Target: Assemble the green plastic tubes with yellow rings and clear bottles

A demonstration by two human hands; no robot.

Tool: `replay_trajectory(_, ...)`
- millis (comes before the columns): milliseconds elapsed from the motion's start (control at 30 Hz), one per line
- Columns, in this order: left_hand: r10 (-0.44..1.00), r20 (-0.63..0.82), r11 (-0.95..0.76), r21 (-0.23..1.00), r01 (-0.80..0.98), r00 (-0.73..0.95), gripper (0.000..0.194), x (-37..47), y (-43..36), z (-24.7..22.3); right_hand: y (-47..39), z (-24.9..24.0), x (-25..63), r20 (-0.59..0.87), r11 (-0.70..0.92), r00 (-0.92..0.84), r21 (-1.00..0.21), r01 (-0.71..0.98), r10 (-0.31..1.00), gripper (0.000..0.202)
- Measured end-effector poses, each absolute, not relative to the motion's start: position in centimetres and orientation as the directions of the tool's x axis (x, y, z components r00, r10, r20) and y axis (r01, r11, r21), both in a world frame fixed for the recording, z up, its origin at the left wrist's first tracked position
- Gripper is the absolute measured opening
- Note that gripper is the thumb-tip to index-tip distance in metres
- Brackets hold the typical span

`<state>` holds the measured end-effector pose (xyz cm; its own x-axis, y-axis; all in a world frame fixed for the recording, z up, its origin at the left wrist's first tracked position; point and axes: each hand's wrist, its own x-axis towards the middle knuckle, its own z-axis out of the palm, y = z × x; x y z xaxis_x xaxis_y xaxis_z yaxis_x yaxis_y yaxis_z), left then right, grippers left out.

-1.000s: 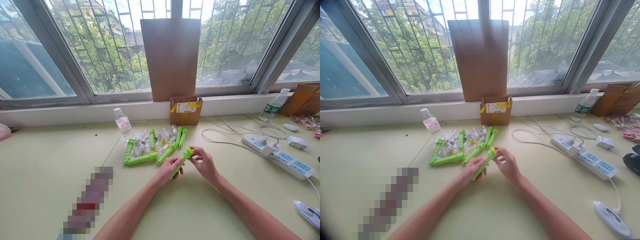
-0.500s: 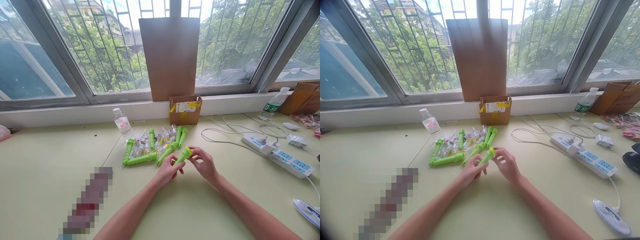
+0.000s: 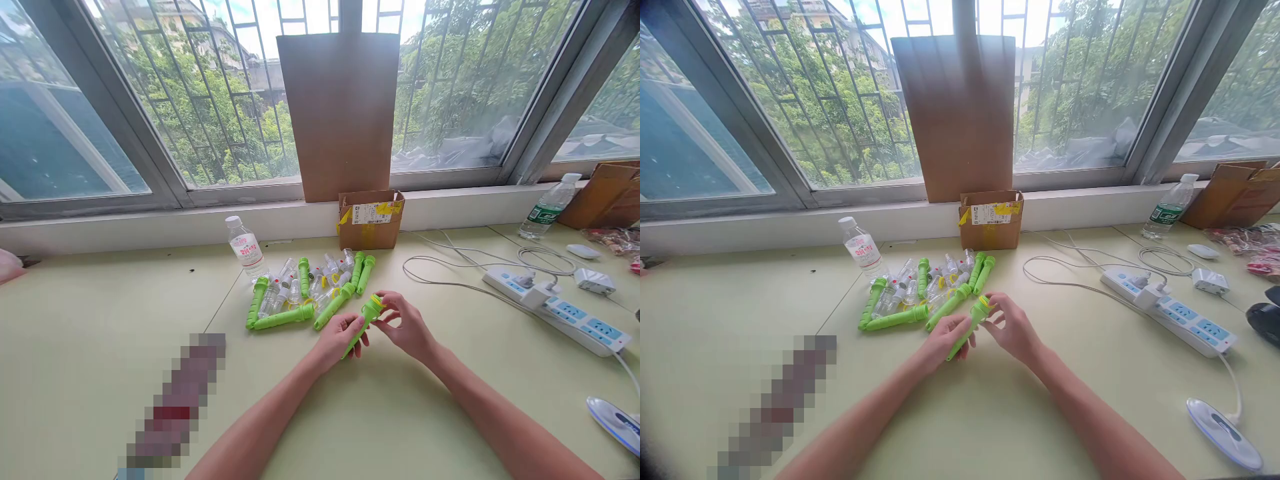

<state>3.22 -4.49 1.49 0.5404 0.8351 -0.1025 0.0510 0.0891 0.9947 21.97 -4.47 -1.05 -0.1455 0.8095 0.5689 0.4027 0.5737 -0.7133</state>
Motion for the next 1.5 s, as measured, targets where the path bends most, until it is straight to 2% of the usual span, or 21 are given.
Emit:
replay_trajectory(300, 0.822, -0.153, 0.099, 0.987, 0.128, 0.548, 0.049, 3.16, -4.41, 1.42, -4.44, -1.58, 21.8, 0.606, 0.573, -0.081, -0.689, 0.445, 0.792, 0.012)
replay_trajectory(500, 0.843, -0.189, 0.113, 0.978, 0.178, 0.503, 0.043, 3.29, -4.63, 2.0, -4.69, -1.41, 21.73, 0.608, 0.574, -0.07, -0.697, 0.43, 0.791, 0.01)
replay_trajectory(867, 0.858, -0.122, 0.111, 0.993, 0.051, 0.499, 0.037, 3.36, -4.45, 1.64, -4.45, -1.34, 21.48, 0.628, 0.577, -0.046, -0.68, 0.453, 0.777, 0.014)
replay_trajectory(1200, 0.828, -0.099, 0.052, 0.994, 0.1, 0.552, 0.046, 3.08, -4.37, 1.74, -4.64, -1.17, 22.02, 0.626, 0.585, -0.055, -0.69, 0.425, 0.778, 0.01)
replay_trajectory(1500, 0.773, -0.192, 0.229, 0.973, 0.016, 0.604, 0.048, 2.98, -4.57, 1.78, -4.39, -1.49, 21.68, 0.553, 0.528, -0.029, -0.777, 0.342, 0.832, 0.019)
